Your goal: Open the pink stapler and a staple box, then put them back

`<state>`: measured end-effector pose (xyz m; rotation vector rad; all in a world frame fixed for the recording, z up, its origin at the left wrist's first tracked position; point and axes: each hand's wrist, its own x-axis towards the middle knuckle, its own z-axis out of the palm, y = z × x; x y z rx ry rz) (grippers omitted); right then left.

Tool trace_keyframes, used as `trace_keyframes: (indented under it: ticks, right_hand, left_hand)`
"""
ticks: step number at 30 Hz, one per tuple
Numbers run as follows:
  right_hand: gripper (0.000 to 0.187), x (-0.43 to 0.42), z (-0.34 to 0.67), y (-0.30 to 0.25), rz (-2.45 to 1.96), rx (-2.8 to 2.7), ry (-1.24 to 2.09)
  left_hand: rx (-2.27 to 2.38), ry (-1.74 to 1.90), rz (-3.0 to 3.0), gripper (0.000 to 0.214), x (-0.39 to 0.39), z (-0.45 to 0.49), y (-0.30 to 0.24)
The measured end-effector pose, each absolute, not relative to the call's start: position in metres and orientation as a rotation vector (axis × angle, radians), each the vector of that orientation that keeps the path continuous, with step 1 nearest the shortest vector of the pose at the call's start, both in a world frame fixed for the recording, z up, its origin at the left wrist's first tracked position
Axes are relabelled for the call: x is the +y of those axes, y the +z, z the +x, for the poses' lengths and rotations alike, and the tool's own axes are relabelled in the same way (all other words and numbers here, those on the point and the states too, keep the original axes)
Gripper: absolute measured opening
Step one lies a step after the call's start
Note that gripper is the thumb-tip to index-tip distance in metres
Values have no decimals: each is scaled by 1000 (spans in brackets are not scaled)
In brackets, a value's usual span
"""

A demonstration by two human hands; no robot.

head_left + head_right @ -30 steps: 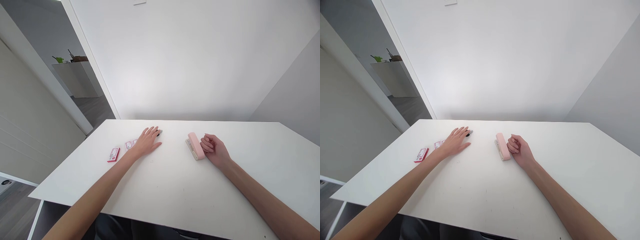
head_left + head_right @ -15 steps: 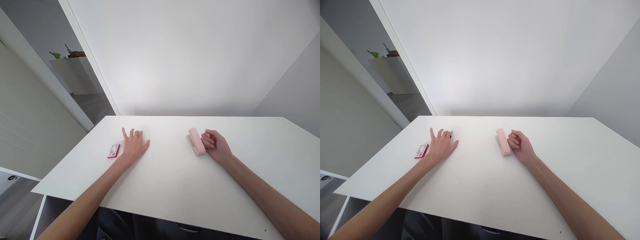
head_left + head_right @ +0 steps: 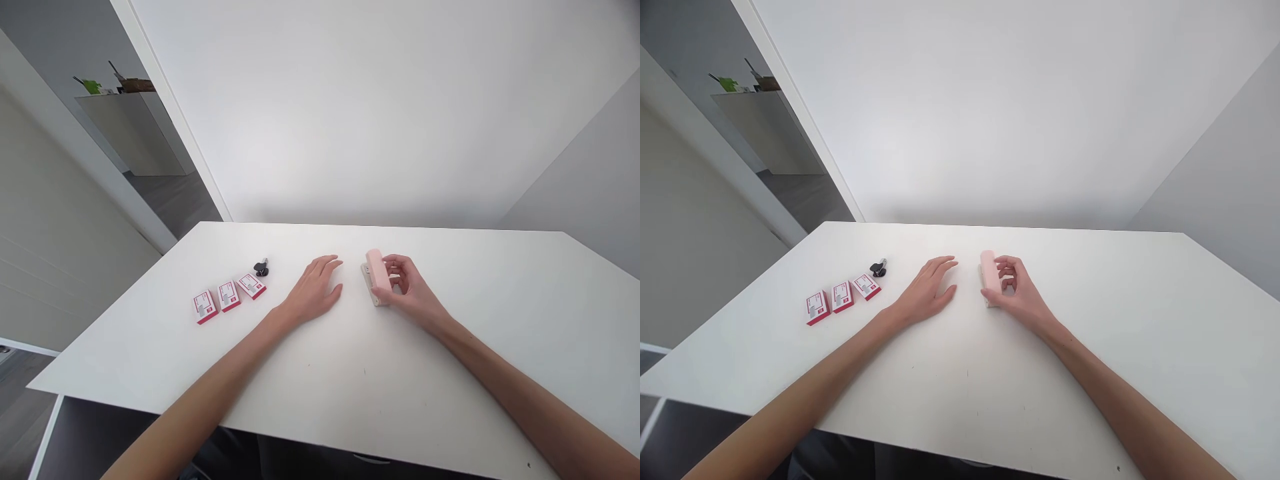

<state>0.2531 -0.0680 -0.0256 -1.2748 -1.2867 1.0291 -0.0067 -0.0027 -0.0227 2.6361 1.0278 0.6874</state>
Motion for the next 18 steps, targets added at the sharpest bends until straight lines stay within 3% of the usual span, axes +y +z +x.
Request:
trace_keyframes:
  ticks: [2, 5, 9, 18]
  right_hand:
    - [68, -67, 253, -28, -1262, -1359, 997]
    - [55, -67, 253, -28, -1258, -1431, 959]
    - [39, -70, 250, -23, -1286, -1510, 923]
    - [42, -75, 243, -23, -1297, -1668, 724]
  left_hand:
    - [995, 712, 2599, 53, 0, -1, -22]
    - [949, 734, 2532, 53, 1, 2, -16]
    - [886, 738, 2432, 38, -4, 4, -8]
    - [880, 718, 2186, 20, -10, 12, -7]
